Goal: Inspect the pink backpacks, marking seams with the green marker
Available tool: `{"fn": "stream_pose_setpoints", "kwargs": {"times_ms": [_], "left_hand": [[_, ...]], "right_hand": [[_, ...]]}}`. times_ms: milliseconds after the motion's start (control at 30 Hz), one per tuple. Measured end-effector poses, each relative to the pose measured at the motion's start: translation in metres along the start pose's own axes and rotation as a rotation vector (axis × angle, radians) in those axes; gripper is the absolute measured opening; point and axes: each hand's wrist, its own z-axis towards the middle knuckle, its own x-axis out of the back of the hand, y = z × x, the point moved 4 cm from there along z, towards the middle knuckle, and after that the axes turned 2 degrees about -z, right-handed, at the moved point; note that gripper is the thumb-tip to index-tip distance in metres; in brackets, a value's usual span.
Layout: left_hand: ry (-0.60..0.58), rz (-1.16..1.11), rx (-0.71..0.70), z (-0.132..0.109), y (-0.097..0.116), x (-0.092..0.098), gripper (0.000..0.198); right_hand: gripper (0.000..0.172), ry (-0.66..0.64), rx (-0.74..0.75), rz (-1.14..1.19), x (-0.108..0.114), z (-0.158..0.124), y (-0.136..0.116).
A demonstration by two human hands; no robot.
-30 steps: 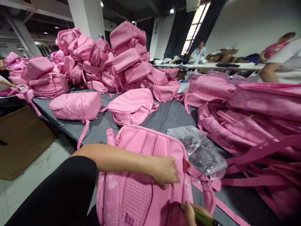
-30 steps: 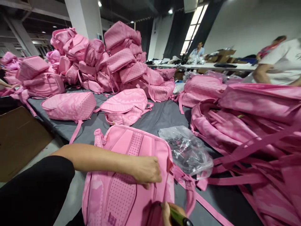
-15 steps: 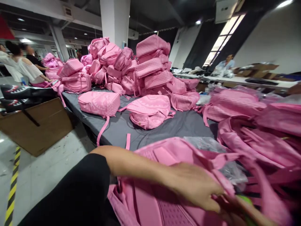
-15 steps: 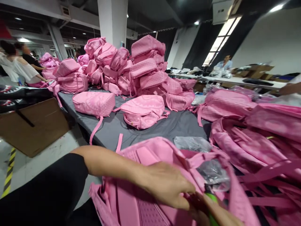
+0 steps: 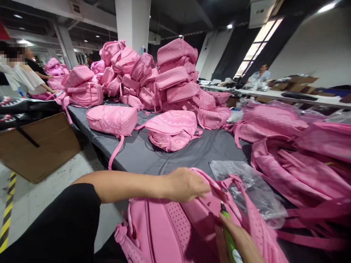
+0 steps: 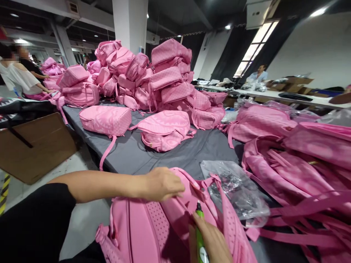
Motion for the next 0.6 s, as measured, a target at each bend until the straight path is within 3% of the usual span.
{"fn": "stream_pose_setpoints", "kwargs": {"times_ms": [67, 100, 200, 300, 467, 600], "left_hand": [[0.054, -0.034, 0.073, 0.014, -0.011, 0.007, 0.033], [0.014, -0.071, 0.073, 0.024, -0.015, 0.006, 0.047], [-0.251, -0.137, 0.024, 0.056, -0.023, -0.015, 0.091], [-0.355, -0.119, -0.028, 0.076, -0.028, -0.038, 0.105], [-0.165, -0.019, -0.112, 0.068, -0.022, -0.049, 0.104], [-0.020, 0.153, -0.089, 0.049, -0.007, -0.041, 0.124]], "right_hand": [[0.047, 0.076, -0.003, 0.021, -0.003, 0.006, -0.012], [0.048, 0.108, 0.015, 0.032, -0.004, 0.007, -0.018], [0.051, 0.128, -0.035, 0.069, -0.005, 0.000, -0.030], [0.048, 0.047, -0.119, 0.077, -0.005, -0.010, -0.043], [0.035, -0.052, -0.077, 0.095, 0.002, -0.002, -0.045], [0.029, -0.056, -0.099, 0.088, 0.005, 0.007, -0.032]]}}
